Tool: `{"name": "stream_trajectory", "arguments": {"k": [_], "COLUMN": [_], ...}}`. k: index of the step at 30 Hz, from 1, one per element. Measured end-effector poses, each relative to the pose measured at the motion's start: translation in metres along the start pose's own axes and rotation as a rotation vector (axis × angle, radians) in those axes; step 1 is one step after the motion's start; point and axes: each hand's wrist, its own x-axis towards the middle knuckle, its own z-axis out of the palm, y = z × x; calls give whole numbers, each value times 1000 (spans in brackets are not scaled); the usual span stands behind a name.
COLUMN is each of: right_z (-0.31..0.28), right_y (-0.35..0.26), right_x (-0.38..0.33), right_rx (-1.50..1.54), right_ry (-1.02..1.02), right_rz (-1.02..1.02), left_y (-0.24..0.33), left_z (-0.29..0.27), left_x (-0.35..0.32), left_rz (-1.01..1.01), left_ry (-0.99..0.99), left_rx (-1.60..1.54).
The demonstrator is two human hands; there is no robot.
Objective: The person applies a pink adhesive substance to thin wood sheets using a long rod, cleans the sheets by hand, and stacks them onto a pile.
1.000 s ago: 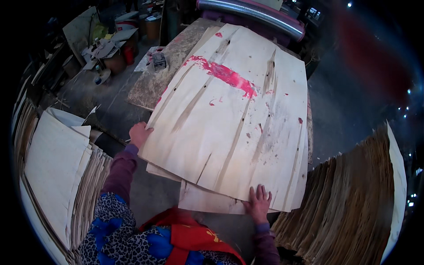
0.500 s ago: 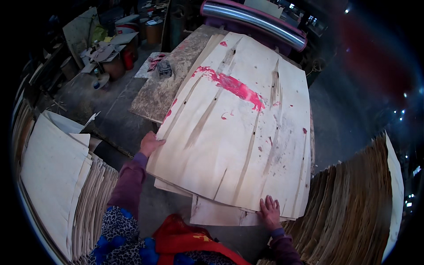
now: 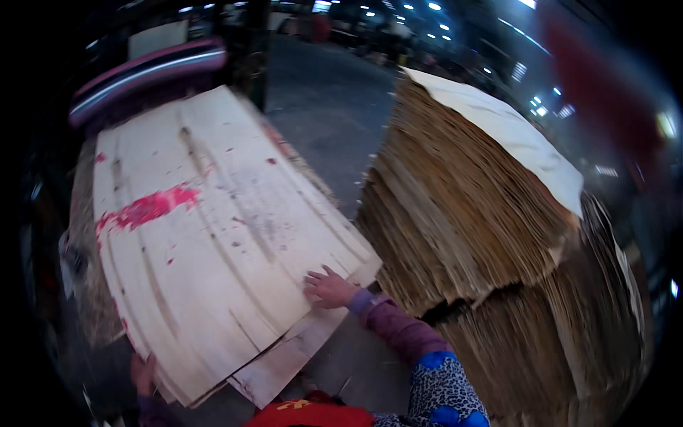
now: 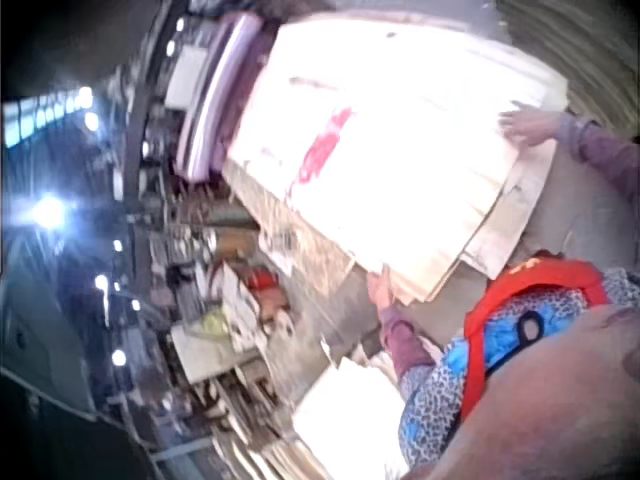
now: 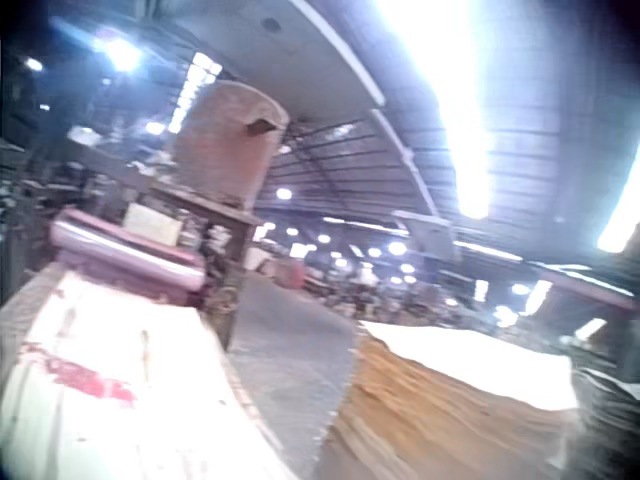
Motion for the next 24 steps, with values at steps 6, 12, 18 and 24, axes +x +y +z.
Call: {"name": "stream_trajectory", "arguments": {"k": [6,12,18,24], "right_z": [-158,-331,-392,-410], "right_y": [9,39,101,88], "right_x": [-80,-268,-336,-354], "right_rx": [-202,-1141,-1133,-1068], "right_ry": [598,749,304,388], "right_rz": [608,1054,1236,947], "left_y": [-20,243,460,654], "left_z": [-119,-63,99,222], "left_x": [98,69,3,-124], "left_rz": [328,628,904,844], "left_ry": [373,188,-230,-770], "left_rx": [251,-115,-523,-797]}}
